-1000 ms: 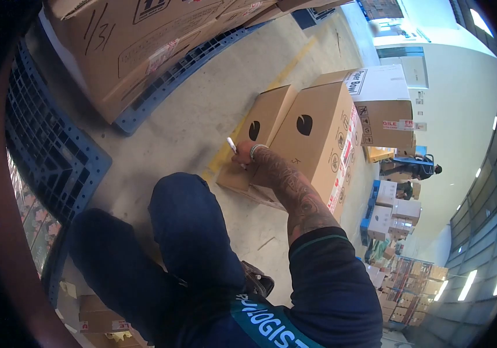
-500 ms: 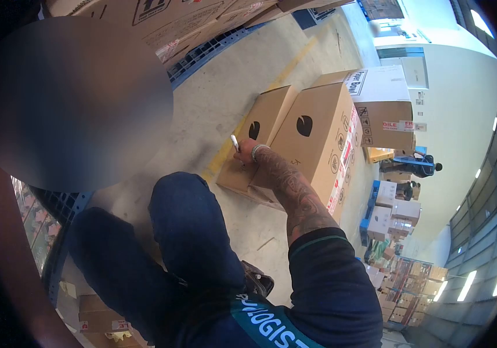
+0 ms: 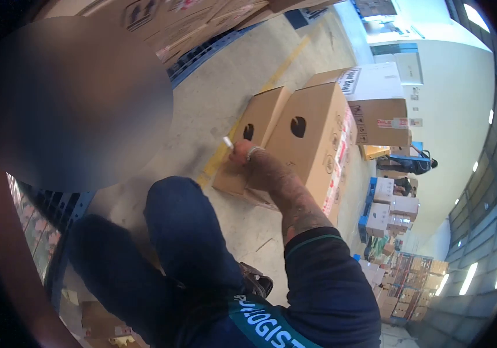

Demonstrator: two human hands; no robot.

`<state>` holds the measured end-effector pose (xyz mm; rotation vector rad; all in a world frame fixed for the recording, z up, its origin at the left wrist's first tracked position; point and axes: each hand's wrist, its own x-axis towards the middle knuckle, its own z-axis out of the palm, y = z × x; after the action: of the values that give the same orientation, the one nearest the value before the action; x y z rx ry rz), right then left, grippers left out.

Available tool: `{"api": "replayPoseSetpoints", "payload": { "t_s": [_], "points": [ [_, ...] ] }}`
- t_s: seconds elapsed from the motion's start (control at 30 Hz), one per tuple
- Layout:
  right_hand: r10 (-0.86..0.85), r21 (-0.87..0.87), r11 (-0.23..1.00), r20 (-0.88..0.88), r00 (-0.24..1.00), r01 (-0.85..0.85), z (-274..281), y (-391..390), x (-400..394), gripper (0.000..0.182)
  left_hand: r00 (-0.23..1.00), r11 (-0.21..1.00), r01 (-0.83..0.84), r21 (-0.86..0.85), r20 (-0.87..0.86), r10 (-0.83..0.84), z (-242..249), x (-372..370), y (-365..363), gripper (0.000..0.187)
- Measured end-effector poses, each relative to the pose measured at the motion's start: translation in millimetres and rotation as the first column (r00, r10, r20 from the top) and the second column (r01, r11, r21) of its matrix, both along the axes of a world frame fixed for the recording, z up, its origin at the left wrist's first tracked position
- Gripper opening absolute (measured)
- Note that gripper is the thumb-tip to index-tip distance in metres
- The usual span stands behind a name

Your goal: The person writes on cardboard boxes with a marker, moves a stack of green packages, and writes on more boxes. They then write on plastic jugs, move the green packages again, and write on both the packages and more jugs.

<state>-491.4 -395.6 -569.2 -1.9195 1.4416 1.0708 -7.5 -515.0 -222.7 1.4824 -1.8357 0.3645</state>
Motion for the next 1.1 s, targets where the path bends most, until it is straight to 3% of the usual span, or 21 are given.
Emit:
{"api": "replayPoseSetpoints", "payload": {
  "t_s": [0.07,0.2,0.23,0.3,0.33,0.4,0.5,0.6,0.7,0.73,0.77,0.8,0.83,0.93,1.03,1.1],
  "points": [
    [0.047,-0.041,0.998,0.040,0.998,-0.045,15.2,2.7,4.7,0.040,0.999,1.000,0.023,0.007,0.036,-0.023,-8.3,11.4,-13.2,0.055],
    [-0.293,-0.185,0.933,0.111,0.950,0.309,3.5,2.8,2.4,0.039,0.968,0.992,0.107,0.060,0.223,-0.118,-21.6,37.2,-38.2,0.057],
    [-0.299,-0.184,0.931,0.112,0.947,0.316,6.8,5.9,4.4,0.039,0.983,0.992,0.066,0.105,0.165,-0.082,-20.7,32.5,-27.2,0.056],
    [-0.314,-0.172,0.928,0.118,0.942,0.331,45.4,12.6,32.0,0.038,0.999,0.966,-0.029,0.255,0.031,0.022,-11.7,27.8,-19.7,0.053],
    [-0.346,-0.146,0.917,0.173,0.922,0.372,67.8,14.1,46.9,0.037,0.975,0.947,0.044,0.317,-0.219,0.028,-47.1,39.3,-29.9,0.047],
    [-0.411,-0.098,0.887,0.279,0.868,0.451,113.2,17.1,67.0,0.034,0.935,0.890,0.086,0.448,-0.345,0.083,-70.0,49.9,-39.3,0.044],
    [-0.459,0.006,0.854,0.479,0.748,0.520,184.1,26.2,52.4,0.036,0.960,0.852,-0.062,0.520,-0.203,0.193,-24.5,26.3,-21.7,0.040],
    [-0.474,-0.122,0.719,0.634,0.611,0.684,292.5,13.4,14.0,0.040,0.949,0.813,-0.034,0.582,-0.237,0.210,-3.9,18.9,-19.9,0.038],
    [-0.587,-0.177,0.603,0.562,0.583,0.778,389.9,-33.0,-67.9,0.045,0.972,0.825,-0.056,0.563,-0.157,0.173,-2.6,17.9,-20.7,0.035],
    [-0.627,-0.213,0.565,0.517,0.583,0.797,408.0,-51.0,-105.6,0.045,0.961,0.840,-0.028,0.543,-0.216,0.171,3.8,13.0,-21.0,0.032],
    [-0.585,-0.289,0.539,0.547,0.599,0.791,432.4,-74.8,-136.9,0.042,0.955,0.815,-0.028,0.579,-0.226,0.193,6.9,9.5,-20.8,0.030],
    [-0.546,-0.358,0.507,0.570,0.614,0.784,452.5,-99.3,-169.3,0.040,0.948,0.808,-0.018,0.589,-0.247,0.201,-20.8,26.6,-18.8,0.030],
    [-0.566,-0.354,0.497,0.560,0.605,0.793,466.3,-125.8,-209.8,0.039,0.884,0.782,0.132,0.609,-0.430,0.185,-14.7,23.7,-20.1,0.033],
    [-0.574,-0.421,0.473,0.519,0.634,0.774,482.3,-210.8,-323.9,0.043,0.898,0.739,0.017,0.674,-0.335,0.285,-51.6,46.7,-10.8,0.034],
    [-0.626,-0.451,0.630,0.186,0.757,0.632,506.7,-292.6,-380.7,0.047,0.907,0.652,0.028,0.757,-0.293,0.301,-34.2,52.0,-14.2,0.039],
    [-0.593,-0.438,0.727,-0.010,0.805,0.529,507.2,-343.6,-418.0,0.048,0.682,0.616,-0.163,0.771,-0.363,0.635,-56.8,65.1,-21.3,0.044]
  ]
}}
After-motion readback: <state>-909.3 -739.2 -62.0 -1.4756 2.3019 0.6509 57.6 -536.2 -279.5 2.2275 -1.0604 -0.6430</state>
